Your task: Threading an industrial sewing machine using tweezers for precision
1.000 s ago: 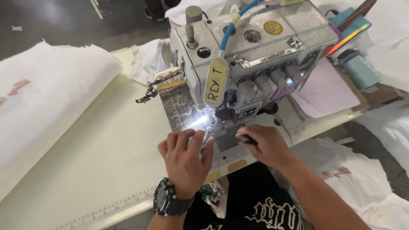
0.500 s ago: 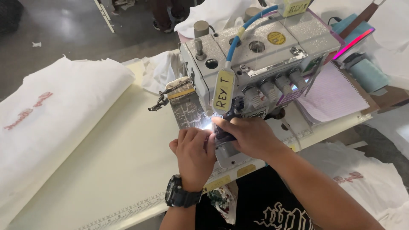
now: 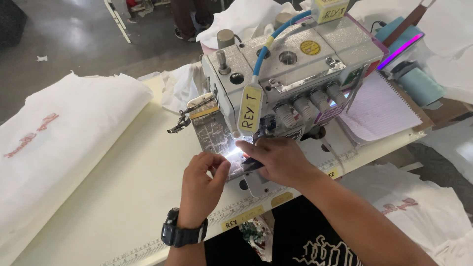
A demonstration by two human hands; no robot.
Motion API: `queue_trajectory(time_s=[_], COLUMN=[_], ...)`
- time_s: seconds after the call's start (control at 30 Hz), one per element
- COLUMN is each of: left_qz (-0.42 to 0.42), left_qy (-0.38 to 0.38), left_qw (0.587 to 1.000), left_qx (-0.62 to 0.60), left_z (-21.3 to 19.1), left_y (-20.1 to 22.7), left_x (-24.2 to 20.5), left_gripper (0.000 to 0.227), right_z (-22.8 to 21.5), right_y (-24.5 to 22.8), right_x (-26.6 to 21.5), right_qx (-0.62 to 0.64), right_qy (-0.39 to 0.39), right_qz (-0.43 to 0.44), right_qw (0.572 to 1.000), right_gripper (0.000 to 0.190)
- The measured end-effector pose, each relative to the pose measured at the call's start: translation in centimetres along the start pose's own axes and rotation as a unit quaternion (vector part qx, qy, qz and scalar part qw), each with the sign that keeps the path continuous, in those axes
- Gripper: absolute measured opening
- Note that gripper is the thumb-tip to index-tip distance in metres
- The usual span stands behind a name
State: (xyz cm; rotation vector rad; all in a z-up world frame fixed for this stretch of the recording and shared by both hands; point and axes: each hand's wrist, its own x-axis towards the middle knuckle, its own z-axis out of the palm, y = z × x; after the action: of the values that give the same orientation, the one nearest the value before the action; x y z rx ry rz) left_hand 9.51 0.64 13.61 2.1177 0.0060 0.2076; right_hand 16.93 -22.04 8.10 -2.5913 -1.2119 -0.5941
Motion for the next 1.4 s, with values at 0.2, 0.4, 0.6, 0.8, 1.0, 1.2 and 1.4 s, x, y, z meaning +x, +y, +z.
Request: queue_trajectory(time_s=[0.2, 0.4, 0.6, 0.8, 1.0, 1.2, 1.4], left_qz=[-0.013, 0.088, 0.186, 0.113, 0.145, 0.098, 0.147], left_qy=[0.000, 0.179, 0.196, 0.120, 0.165, 0.144, 0.164], left_qw=[1.000, 0.931, 0.913, 0.950, 0.934, 0.938, 0.921], left_qx=[0.005, 0.306, 0.306, 0.264, 0.283, 0.300, 0.321], left_z=[-0.5, 1.3, 5.8, 6.6, 6.2, 2.1, 1.4], left_y=[-0.2, -4.1, -1.9, -1.4, -4.0, -3.3, -1.9], left_x=[0.2, 2.2, 2.5, 4.8, 4.3, 1.7, 0.6], left_gripper=[0.014, 0.015, 0.006, 0.018, 0.008, 0.001, 0.025], right_z=[-0.8, -2.0, -2.2, -2.6, -2.5, -1.5, -1.0], right_y=[-0.6, -1.3, -1.3, -1.5, -2.7, -3.4, -3.8], right_x=[0.6, -1.8, -2.7, -3.3, -2.7, -2.4, -2.6], right_qx=[0.041, 0.115, 0.186, 0.241, 0.278, 0.326, 0.389], right_qy=[0.023, 0.084, 0.144, 0.175, 0.206, 0.211, 0.193], right_qz=[-0.029, 0.000, 0.009, 0.016, 0.029, 0.052, 0.070], right_qw=[0.998, 0.990, 0.972, 0.955, 0.938, 0.920, 0.898], right_gripper=[0.037, 0.015, 0.015, 0.015, 0.010, 0.012, 0.012])
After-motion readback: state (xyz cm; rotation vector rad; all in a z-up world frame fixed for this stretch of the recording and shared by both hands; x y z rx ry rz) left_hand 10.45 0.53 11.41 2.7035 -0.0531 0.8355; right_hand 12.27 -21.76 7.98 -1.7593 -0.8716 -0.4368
